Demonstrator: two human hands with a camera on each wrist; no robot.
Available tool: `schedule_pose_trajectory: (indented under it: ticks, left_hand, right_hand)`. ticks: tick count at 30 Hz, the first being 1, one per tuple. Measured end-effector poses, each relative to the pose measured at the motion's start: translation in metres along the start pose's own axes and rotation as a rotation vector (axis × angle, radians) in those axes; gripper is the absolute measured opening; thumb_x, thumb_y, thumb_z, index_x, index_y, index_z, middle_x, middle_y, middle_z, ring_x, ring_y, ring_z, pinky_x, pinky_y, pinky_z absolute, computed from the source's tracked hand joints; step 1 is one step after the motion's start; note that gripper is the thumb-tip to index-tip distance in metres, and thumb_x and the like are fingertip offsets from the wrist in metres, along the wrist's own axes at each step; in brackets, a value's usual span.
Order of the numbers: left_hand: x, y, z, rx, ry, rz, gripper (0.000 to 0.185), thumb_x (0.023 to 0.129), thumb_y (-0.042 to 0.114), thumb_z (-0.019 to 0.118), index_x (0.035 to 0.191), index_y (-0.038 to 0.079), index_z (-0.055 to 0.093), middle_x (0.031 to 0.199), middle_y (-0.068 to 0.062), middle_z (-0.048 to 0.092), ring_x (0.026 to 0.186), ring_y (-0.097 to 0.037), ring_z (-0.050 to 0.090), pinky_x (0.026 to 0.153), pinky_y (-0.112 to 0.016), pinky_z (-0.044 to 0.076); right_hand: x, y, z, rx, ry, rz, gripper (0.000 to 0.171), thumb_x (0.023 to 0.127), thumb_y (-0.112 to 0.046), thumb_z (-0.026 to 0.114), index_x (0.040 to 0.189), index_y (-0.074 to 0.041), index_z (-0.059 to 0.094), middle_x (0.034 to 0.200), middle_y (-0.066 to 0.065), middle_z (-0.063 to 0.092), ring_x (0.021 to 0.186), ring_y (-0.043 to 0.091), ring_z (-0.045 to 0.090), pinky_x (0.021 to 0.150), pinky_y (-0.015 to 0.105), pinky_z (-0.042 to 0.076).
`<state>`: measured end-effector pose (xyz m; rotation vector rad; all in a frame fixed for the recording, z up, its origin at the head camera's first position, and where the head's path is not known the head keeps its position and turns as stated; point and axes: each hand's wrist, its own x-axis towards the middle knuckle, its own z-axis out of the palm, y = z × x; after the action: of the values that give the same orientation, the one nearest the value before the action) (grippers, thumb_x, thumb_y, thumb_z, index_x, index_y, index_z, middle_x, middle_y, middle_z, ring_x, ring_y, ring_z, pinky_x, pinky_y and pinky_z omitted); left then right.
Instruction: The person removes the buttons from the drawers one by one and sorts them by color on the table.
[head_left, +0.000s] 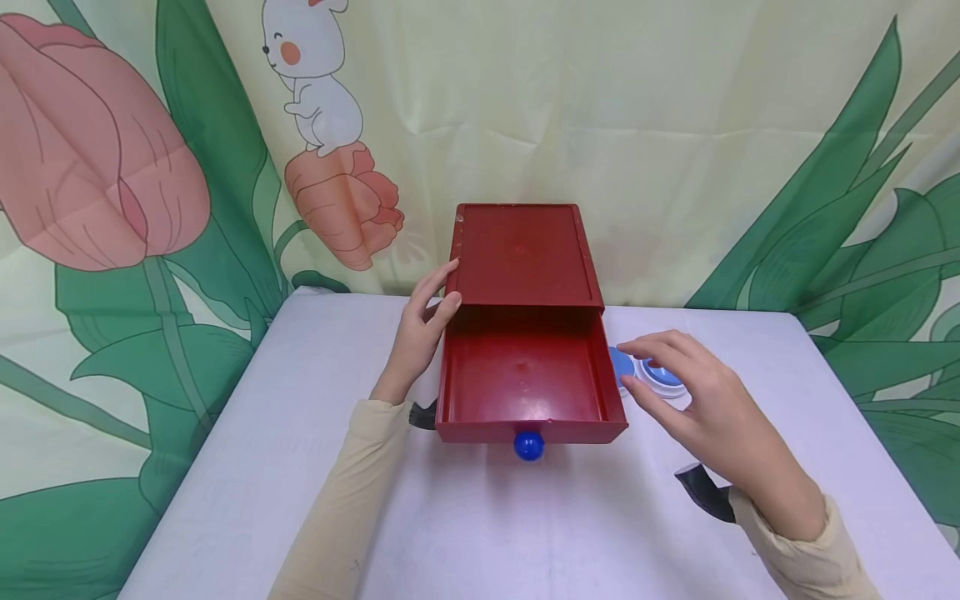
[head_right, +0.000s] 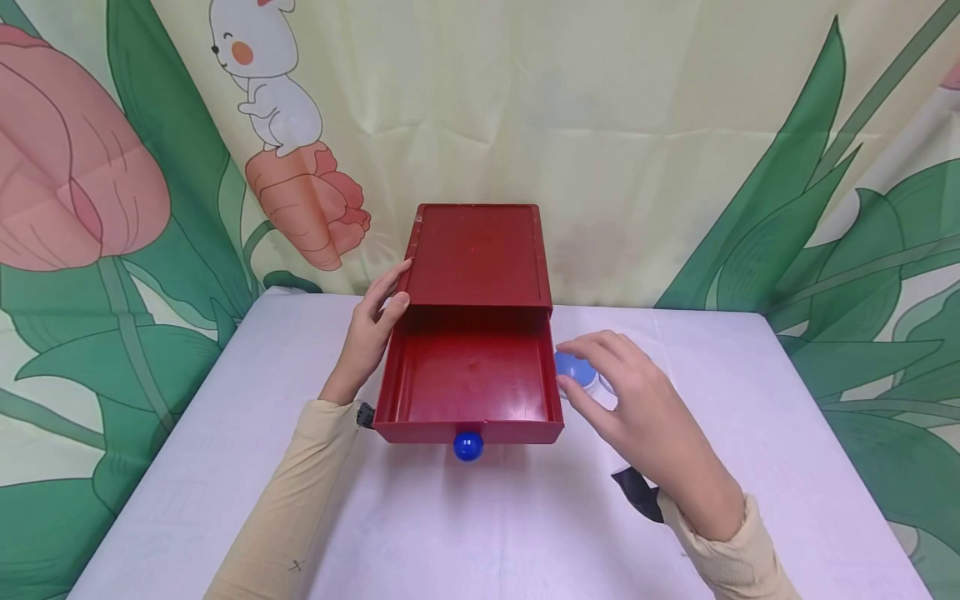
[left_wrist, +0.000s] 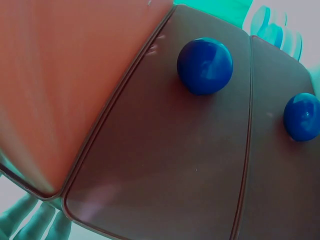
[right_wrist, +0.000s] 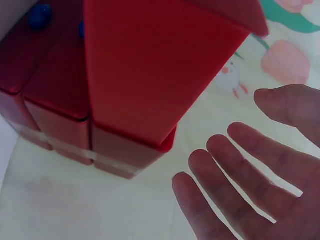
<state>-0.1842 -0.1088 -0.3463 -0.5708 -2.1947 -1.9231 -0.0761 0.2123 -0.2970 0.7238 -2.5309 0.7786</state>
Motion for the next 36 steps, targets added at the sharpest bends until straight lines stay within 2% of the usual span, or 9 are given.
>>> schedule_pose_trajectory:
  ticks: [9, 12, 14, 16, 18, 27, 36]
  left_hand:
    - [0.0, 0.0, 0.0, 0.008, 0.001, 0.001, 0.051, 0.101, 0.016, 0.052, 0.151, 0.011, 0.043, 0.154, -0.008, 0.037, 0.137, -0.022, 0.04, 0.111, -0.047, 0.041]
    - [0.0, -0.001, 0.0, 0.011, 0.003, 0.0, 0.051, 0.101, 0.017, 0.052, 0.151, 0.011, 0.043, 0.155, -0.008, 0.037, 0.137, -0.022, 0.04, 0.11, -0.047, 0.041]
    - [0.0, -0.001, 0.0, 0.012, 0.003, 0.0, 0.051, 0.101, 0.017, 0.051, 0.151, 0.011, 0.043, 0.155, -0.008, 0.037, 0.137, -0.022, 0.04, 0.11, -0.047, 0.041]
    - [0.0, 0.0, 0.0, 0.015, 0.004, -0.001, 0.051, 0.101, 0.017, 0.051, 0.151, 0.011, 0.043, 0.155, -0.008, 0.037, 0.137, -0.022, 0.04, 0.11, -0.047, 0.041]
    - [0.0, 0.0, 0.0, 0.017, 0.004, -0.002, 0.051, 0.101, 0.017, 0.051, 0.151, 0.011, 0.043, 0.155, -0.008, 0.037, 0.137, -0.022, 0.04, 0.11, -0.046, 0.041]
    - [0.0, 0.0, 0.0, 0.019, 0.007, -0.002, 0.05, 0.101, 0.016, 0.051, 0.151, 0.011, 0.043, 0.155, -0.008, 0.036, 0.137, -0.023, 0.04, 0.11, -0.047, 0.041]
    - [0.0, 0.0, 0.0, 0.011, 0.006, 0.001, 0.051, 0.101, 0.016, 0.051, 0.151, 0.01, 0.043, 0.155, -0.008, 0.037, 0.136, -0.023, 0.041, 0.11, -0.047, 0.041]
  right_hand:
    - [-0.004, -0.016, -0.004, 0.014, 0.03, -0.074, 0.055, 0.071, 0.001, 0.084, 0.122, -0.012, 0.068, 0.118, -0.002, 0.065, 0.104, 0.01, 0.058, 0.09, 0.003, 0.04]
    - [-0.005, -0.02, -0.005, 0.022, 0.037, -0.11, 0.04, 0.083, -0.017, 0.08, 0.121, -0.012, 0.068, 0.117, -0.001, 0.065, 0.105, 0.01, 0.058, 0.088, 0.005, 0.042]
    - [-0.005, -0.024, -0.005, 0.028, 0.04, -0.13, 0.036, 0.092, -0.035, 0.071, 0.12, -0.012, 0.069, 0.116, -0.001, 0.065, 0.106, 0.011, 0.057, 0.089, 0.005, 0.043]
    - [-0.005, -0.028, -0.004, 0.026, 0.043, -0.147, 0.044, 0.097, -0.049, 0.056, 0.119, -0.013, 0.069, 0.114, -0.001, 0.065, 0.106, 0.011, 0.057, 0.09, 0.006, 0.043]
    - [-0.006, -0.031, -0.003, 0.015, 0.041, -0.159, 0.051, 0.098, -0.054, 0.048, 0.118, -0.013, 0.07, 0.112, -0.002, 0.065, 0.103, 0.01, 0.058, 0.089, 0.006, 0.043]
    - [-0.01, -0.042, 0.003, 0.016, 0.014, -0.201, 0.048, 0.099, -0.053, 0.047, 0.116, -0.014, 0.07, 0.107, -0.005, 0.063, 0.094, 0.007, 0.055, 0.08, 0.009, 0.047]
    - [-0.014, -0.051, 0.004, -0.029, -0.07, -0.16, 0.054, 0.098, -0.059, 0.04, 0.114, -0.018, 0.07, 0.107, -0.01, 0.063, 0.093, 0.005, 0.059, 0.081, 0.006, 0.049]
